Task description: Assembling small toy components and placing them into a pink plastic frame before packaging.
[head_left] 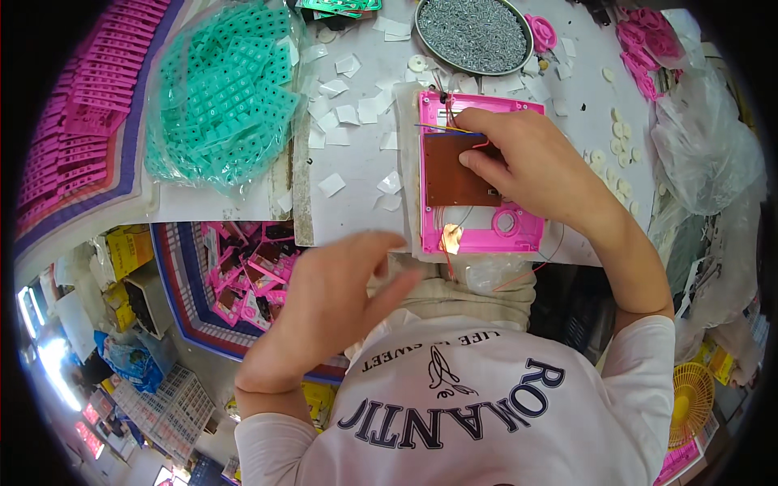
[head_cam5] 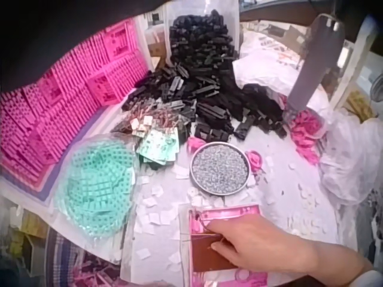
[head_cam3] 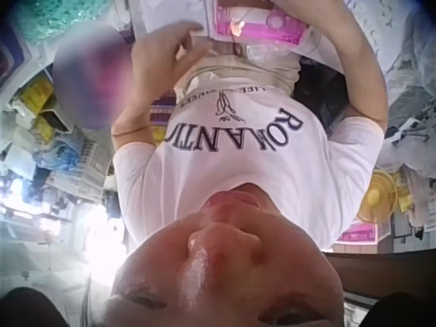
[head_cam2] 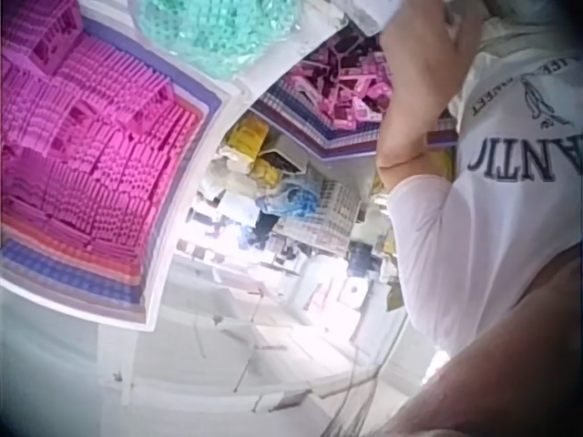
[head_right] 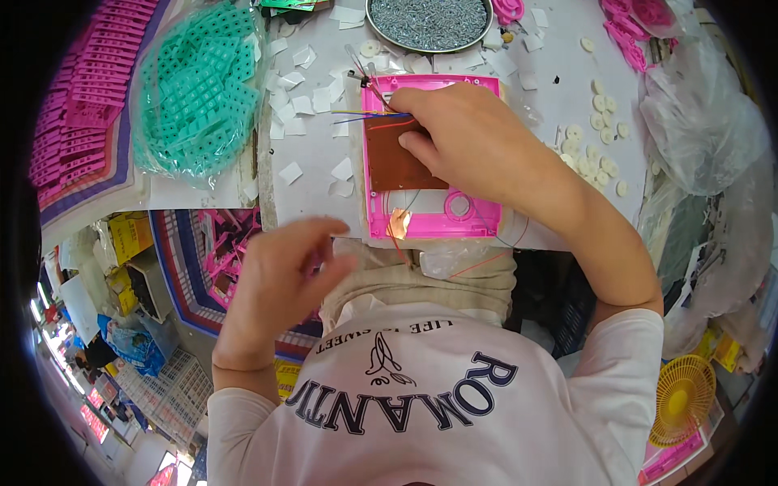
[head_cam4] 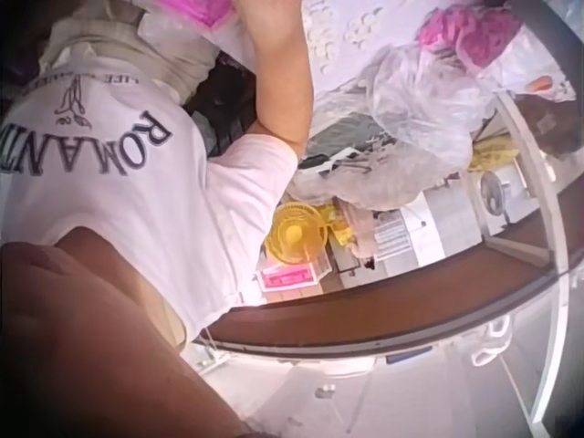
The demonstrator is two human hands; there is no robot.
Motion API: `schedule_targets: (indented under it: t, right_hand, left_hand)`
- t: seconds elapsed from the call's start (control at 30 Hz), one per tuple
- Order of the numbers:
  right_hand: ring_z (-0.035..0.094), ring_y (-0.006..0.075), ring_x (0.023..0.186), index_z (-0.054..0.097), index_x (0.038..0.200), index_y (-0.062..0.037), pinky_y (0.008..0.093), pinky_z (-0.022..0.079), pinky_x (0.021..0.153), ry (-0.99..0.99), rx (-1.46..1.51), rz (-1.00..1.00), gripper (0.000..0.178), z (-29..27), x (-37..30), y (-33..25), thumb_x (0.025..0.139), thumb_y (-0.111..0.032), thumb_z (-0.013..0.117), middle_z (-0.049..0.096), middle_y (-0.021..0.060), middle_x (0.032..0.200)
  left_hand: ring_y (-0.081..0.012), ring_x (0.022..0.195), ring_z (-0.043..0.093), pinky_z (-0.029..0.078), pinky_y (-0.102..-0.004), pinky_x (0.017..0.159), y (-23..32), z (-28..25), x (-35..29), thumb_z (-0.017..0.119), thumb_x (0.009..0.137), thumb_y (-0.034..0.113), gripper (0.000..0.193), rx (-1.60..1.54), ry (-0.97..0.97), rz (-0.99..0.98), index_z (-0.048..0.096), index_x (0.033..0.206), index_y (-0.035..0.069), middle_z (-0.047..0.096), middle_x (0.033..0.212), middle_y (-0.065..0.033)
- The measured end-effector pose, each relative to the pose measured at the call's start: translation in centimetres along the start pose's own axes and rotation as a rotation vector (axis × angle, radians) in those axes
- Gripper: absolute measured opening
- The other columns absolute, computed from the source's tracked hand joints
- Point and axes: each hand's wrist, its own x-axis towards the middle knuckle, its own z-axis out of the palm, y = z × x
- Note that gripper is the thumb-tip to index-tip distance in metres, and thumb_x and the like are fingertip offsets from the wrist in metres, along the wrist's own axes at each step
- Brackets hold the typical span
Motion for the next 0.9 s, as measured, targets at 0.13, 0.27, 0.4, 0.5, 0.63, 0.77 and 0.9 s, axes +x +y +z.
schedule_targets:
  t: [0.13,0.27,0.4,0.5,0.63,0.77,0.9]
  right_hand:
    - [0.067,0.0417,0.086,0.067,0.109,0.0005,0.0496,0.053,0.077,0.010,-0.009,0.021,0.026,0.1,0.1,0.0,0.087,-0.013,0.067,0.070,0.0216,0.089]
    - [0.067,0.0411,0.087,0.066,0.108,0.0005,0.0488,0.053,0.077,0.004,0.026,0.068,0.025,0.3,-0.4,-0.1,0.087,-0.012,0.068,0.070,0.0207,0.088]
    - [0.067,0.0397,0.090,0.064,0.113,-0.0008,0.0469,0.054,0.076,0.214,-0.095,-0.018,0.033,0.1,-0.5,0.0,0.083,-0.012,0.073,0.069,0.0196,0.095]
    - [0.065,0.0370,0.102,0.062,0.120,-0.0003,0.0443,0.054,0.082,0.468,-0.249,-0.142,0.044,-0.2,-1.3,-0.5,0.081,-0.015,0.076,0.066,0.0192,0.110]
    - [0.057,0.0356,0.122,0.061,0.128,0.0044,0.0468,0.047,0.101,0.206,-0.315,-0.235,0.054,2.1,-5.4,-1.6,0.082,-0.022,0.074,0.061,0.0205,0.132]
    - [0.051,0.0363,0.132,0.062,0.128,0.0090,0.0506,0.037,0.113,0.070,-0.404,-0.187,0.057,2.9,-6.2,-2.8,0.083,-0.026,0.071,0.059,0.0218,0.138]
    - [0.050,0.0351,0.130,0.064,0.124,0.0100,0.0491,0.038,0.112,0.046,-0.387,-0.224,0.054,2.2,-5.1,-2.7,0.082,-0.024,0.071,0.060,0.0218,0.134]
  left_hand:
    - [-0.0249,0.065,0.060,0.048,-0.0339,0.058,-0.5,0.7,2.8,0.079,0.081,0.009,0.025,0.121,0.226,0.264,0.066,0.102,0.003,0.061,0.077,-0.0091]
    - [-0.0269,0.087,0.064,0.050,-0.0383,0.074,-1.0,1.8,3.9,0.080,0.081,0.016,0.033,0.238,0.234,0.320,0.066,0.109,0.003,0.064,0.097,-0.0108]
    - [-0.0262,0.124,0.057,0.039,-0.0477,0.104,-1.7,3.0,5.2,0.076,0.084,0.038,0.055,0.548,0.226,0.480,0.065,0.124,0.003,0.061,0.129,-0.0127]
    - [-0.0246,0.137,0.048,0.027,-0.0511,0.114,-1.7,2.8,4.9,0.069,0.085,0.053,0.070,0.708,0.132,0.469,0.062,0.132,0.001,0.057,0.140,-0.0131]
    - [-0.0250,0.135,0.051,0.034,-0.0471,0.109,-1.0,2.6,5.2,0.068,0.085,0.054,0.072,0.694,0.092,0.484,0.062,0.130,-0.001,0.058,0.138,-0.0136]
    - [-0.0265,0.133,0.053,0.043,-0.0432,0.099,-1.2,1.8,5.9,0.068,0.084,0.056,0.074,0.646,0.037,0.502,0.062,0.130,-0.002,0.060,0.136,-0.0153]
    - [-0.0286,0.130,0.056,0.049,-0.0396,0.087,-0.5,0.8,6.6,0.068,0.083,0.056,0.075,0.681,-0.049,0.521,0.062,0.129,-0.003,0.062,0.133,-0.0168]
